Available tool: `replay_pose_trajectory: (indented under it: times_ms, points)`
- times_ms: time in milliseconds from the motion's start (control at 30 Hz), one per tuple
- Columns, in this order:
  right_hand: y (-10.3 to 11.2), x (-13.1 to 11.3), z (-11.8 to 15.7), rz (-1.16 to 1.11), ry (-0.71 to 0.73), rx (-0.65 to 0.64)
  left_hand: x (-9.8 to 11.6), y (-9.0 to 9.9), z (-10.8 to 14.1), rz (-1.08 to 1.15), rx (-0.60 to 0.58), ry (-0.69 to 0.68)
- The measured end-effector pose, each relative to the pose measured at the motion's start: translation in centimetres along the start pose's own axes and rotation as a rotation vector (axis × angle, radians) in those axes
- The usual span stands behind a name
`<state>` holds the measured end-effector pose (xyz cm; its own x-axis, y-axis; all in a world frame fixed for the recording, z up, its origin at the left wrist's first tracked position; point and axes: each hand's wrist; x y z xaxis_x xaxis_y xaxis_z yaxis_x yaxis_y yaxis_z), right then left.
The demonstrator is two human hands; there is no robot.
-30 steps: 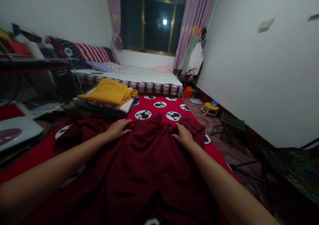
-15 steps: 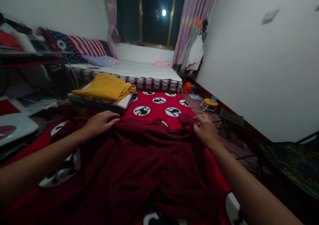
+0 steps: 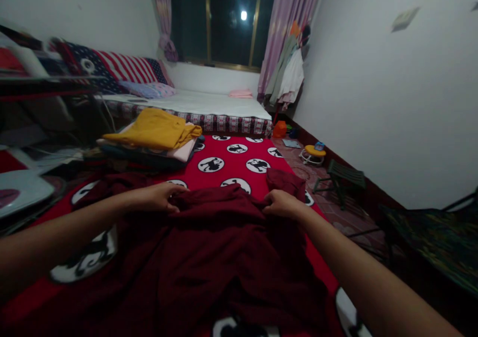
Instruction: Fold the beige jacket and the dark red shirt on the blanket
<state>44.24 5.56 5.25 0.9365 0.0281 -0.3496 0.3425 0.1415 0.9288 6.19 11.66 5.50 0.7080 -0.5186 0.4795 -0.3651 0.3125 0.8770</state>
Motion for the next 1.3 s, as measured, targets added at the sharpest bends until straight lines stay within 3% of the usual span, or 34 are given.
replay_pose_trajectory:
  times_ms: [33,100,133,167,200,267,333,433,567,667,800,900,1033,1133,1300]
  points:
    - [1.1,0.1,-0.1,-0.093,-0.012,-0.025,0.5,1.2,-0.3,0.014,0.004,-0.031]
    - [3.5,0.4,-1.1,-0.277,-0.086,0.077,1.9,4.0,-1.7,-0.019,0.164,-0.078]
    - [4.6,0.5,-2.0,-0.364,-0.13,0.197,2.5,5.5,-2.8,-0.08,0.321,-0.093]
    - [5.6,0.5,-3.0,-0.447,-0.167,0.348,3.2,6.9,-4.1,-0.167,0.563,-0.095]
    - [6.3,0.5,-4.1,-0.52,-0.192,0.515,3.7,8.1,-5.5,-0.194,0.679,-0.088]
    - [6.8,0.3,-5.9,-0.6,-0.213,0.82,4.5,9.1,-8.1,-0.22,0.809,-0.062]
    - [5.8,-0.1,-6.8,-0.555,-0.181,0.968,4.8,8.3,-9.9,-0.232,0.846,-0.029]
    - [2.2,-0.8,-5.0,-0.355,0.02,0.89,4.3,4.1,-9.8,-0.273,0.77,-0.043]
    - [-3.6,-1.2,0.6,-0.241,0.27,0.652,2.2,-2.1,-5.2,-0.318,0.57,-0.173]
    - [-7.0,-0.6,3.9,-0.257,0.302,0.56,-0.4,-5.2,-1.0,-0.253,0.536,-0.138]
    - [-9.3,0.6,4.9,-0.263,0.317,0.583,-3.4,-7.5,2.0,-0.178,0.592,-0.097]
    - [-9.8,0.8,4.8,-0.255,0.362,0.637,-4.0,-8.7,2.5,-0.186,0.634,-0.099]
    - [-9.4,0.5,6.2,-0.25,0.415,0.614,-3.4,-9.2,2.7,-0.188,0.667,-0.088]
    - [-8.4,1.0,8.6,-0.189,0.458,0.563,-2.9,-8.4,4.2,-0.17,0.7,-0.182]
    - [-7.1,4.0,12.1,-0.009,0.544,0.542,-2.6,-5.9,9.2,-0.302,0.73,-0.298]
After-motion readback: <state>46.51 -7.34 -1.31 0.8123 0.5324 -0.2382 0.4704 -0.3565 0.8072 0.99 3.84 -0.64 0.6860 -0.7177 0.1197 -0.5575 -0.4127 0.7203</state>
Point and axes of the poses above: each hand's wrist, its own z-axis away from the middle knuckle, its own y-axis out of the back of the hand, x = y × z, and after that the axes turned 10 degrees about x, right-handed
